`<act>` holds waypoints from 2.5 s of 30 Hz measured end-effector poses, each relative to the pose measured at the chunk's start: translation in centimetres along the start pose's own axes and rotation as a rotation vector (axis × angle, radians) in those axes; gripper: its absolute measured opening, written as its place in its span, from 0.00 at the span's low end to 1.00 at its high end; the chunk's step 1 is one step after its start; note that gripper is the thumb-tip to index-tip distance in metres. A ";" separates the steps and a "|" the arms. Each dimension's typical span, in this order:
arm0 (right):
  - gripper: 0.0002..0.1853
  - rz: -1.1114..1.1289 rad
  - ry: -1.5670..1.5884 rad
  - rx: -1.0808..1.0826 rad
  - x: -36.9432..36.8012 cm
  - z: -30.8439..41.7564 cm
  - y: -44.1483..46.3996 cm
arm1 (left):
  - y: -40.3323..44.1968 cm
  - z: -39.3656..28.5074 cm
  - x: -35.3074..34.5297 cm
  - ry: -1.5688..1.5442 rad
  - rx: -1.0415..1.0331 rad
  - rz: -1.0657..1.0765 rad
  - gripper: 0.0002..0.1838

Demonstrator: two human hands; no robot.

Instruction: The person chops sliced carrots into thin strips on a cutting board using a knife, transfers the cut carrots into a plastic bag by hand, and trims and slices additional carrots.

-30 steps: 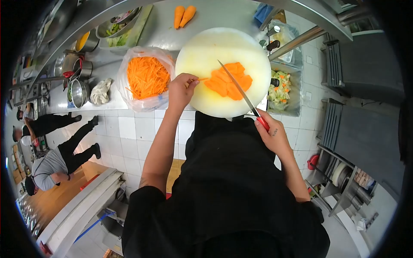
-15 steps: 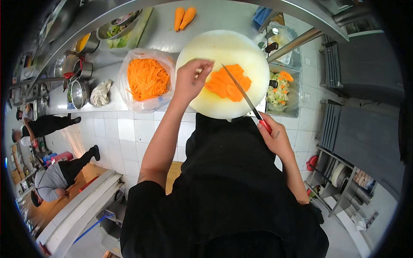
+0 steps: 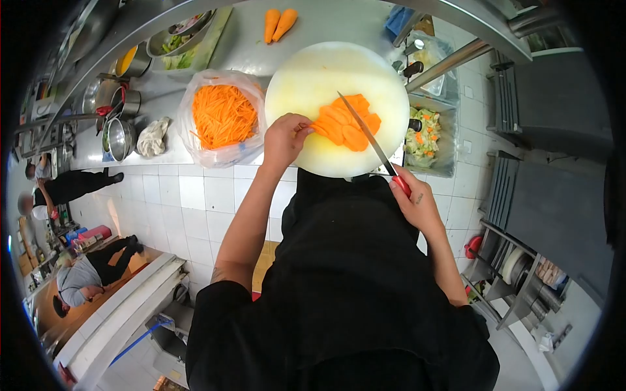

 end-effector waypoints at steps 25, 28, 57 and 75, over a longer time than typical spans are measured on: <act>0.26 -0.188 -0.214 0.086 1.6 2.5 -1.7 | 3.5 -12.2 4.6 0.021 -0.377 0.054 0.22; 0.26 -0.235 -0.249 0.127 2.0 2.8 -2.0 | 1.8 -11.8 2.8 0.128 -0.355 0.114 0.22; 0.25 -0.482 -0.493 0.165 3.5 0.1 12.2 | 1.5 -3.2 -0.6 0.130 -0.338 0.146 0.23; 0.08 -0.300 0.222 0.157 -2.1 -1.8 9.5 | 2.6 -3.4 -0.5 0.074 -0.308 0.297 0.20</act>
Point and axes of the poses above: each hand's wrist, its own y-axis towards the middle knuckle, its own x-axis out of the back of the hand, z = x × y, the point moved 7 cm from there along y, towards the middle knuckle, and after that the axes turned 11 degrees about z, right-handed, at the moved point
